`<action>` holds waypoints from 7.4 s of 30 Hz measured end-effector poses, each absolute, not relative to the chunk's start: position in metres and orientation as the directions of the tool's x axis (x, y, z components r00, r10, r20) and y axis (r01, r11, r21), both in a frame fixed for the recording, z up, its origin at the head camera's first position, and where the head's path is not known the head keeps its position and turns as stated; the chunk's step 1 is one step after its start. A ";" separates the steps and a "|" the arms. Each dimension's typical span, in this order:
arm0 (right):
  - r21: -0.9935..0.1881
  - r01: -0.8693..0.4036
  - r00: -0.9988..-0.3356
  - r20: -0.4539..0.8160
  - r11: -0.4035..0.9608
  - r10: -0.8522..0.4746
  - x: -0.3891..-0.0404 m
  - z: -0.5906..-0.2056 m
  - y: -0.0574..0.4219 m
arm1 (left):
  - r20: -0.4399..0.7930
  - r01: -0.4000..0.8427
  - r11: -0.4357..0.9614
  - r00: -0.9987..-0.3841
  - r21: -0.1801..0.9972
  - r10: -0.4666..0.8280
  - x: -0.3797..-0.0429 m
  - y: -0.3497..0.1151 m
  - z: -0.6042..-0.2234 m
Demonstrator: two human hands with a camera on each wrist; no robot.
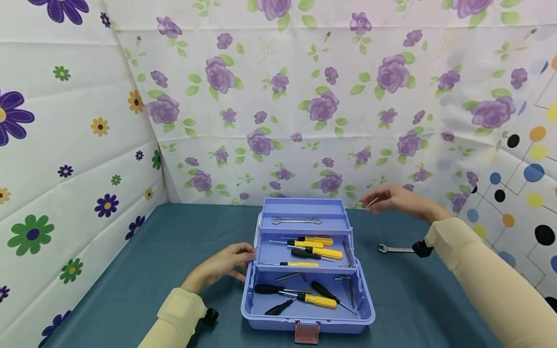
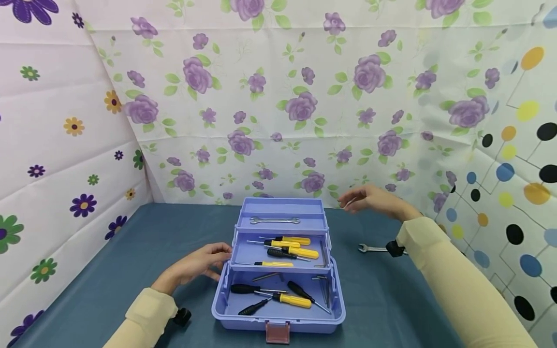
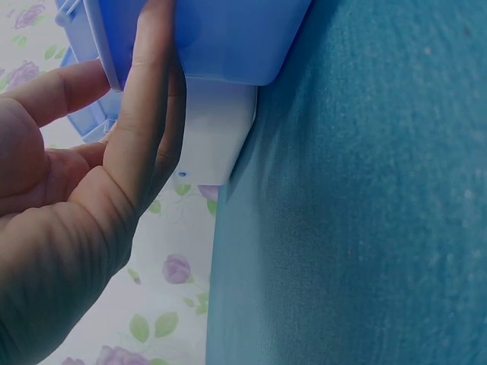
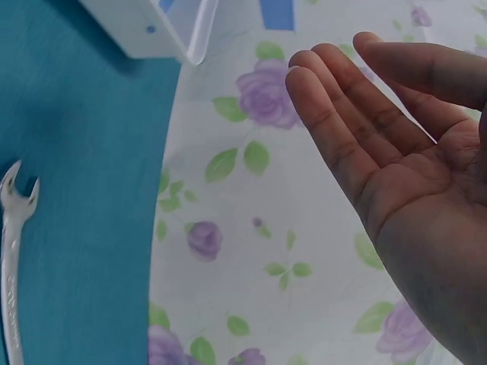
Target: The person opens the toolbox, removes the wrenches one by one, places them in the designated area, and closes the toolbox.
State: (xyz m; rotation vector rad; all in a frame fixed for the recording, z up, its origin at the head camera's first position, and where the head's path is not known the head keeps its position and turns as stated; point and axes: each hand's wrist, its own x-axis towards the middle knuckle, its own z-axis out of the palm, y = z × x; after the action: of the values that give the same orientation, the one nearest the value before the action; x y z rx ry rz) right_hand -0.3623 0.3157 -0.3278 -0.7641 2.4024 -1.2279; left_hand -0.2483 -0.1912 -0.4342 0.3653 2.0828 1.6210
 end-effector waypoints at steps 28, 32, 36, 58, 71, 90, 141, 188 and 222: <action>-0.821 -0.362 -0.749 -0.025 0.441 -0.662 -0.364 -0.301 0.262 | -0.200 -0.071 0.270 -0.850 0.960 0.487 -0.249 -0.192 -0.435; -0.815 -0.374 -0.736 -0.030 0.443 -0.676 -0.364 -0.299 0.255 | -0.199 -0.070 0.269 -0.849 0.961 0.489 -0.249 -0.192 -0.435; -0.809 -0.388 -0.717 -0.035 0.441 -0.696 -0.364 -0.297 0.247 | -0.197 -0.069 0.267 -0.848 0.961 0.492 -0.250 -0.191 -0.436; -0.782 -0.424 -0.647 -0.091 0.457 -0.757 -0.366 -0.297 0.203 | -0.194 -0.062 0.277 -0.856 0.959 0.480 -0.248 -0.190 -0.435; -0.789 -0.408 -0.600 -0.146 0.458 -0.787 -0.364 -0.294 0.174 | -0.197 -0.069 0.274 -0.859 0.959 0.473 -0.248 -0.192 -0.435; -0.789 -0.439 -0.524 -0.164 0.430 -0.836 -0.360 -0.298 0.139 | -0.197 -0.074 0.266 -0.859 0.961 0.473 -0.248 -0.193 -0.436; -0.507 -0.712 -0.560 -0.009 0.487 -0.828 -0.353 -0.337 0.123 | -0.202 -0.081 0.264 -0.857 0.961 0.474 -0.246 -0.190 -0.435; -0.231 -0.818 -0.558 0.092 0.527 -0.825 -0.343 -0.344 0.117 | -0.193 -0.068 0.268 -0.858 0.961 0.475 -0.248 -0.191 -0.434; -0.518 -0.673 -0.646 0.063 0.528 -0.761 -0.348 -0.318 0.130 | -0.187 -0.063 0.264 -0.860 0.962 0.476 -0.247 -0.191 -0.435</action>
State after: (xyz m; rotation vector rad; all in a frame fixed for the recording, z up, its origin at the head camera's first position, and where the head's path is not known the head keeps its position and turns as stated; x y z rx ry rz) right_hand -0.3484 0.1303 -0.3184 -1.2285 2.5926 -0.7668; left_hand -0.2474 -0.1906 -0.4350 0.3728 2.0981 1.6285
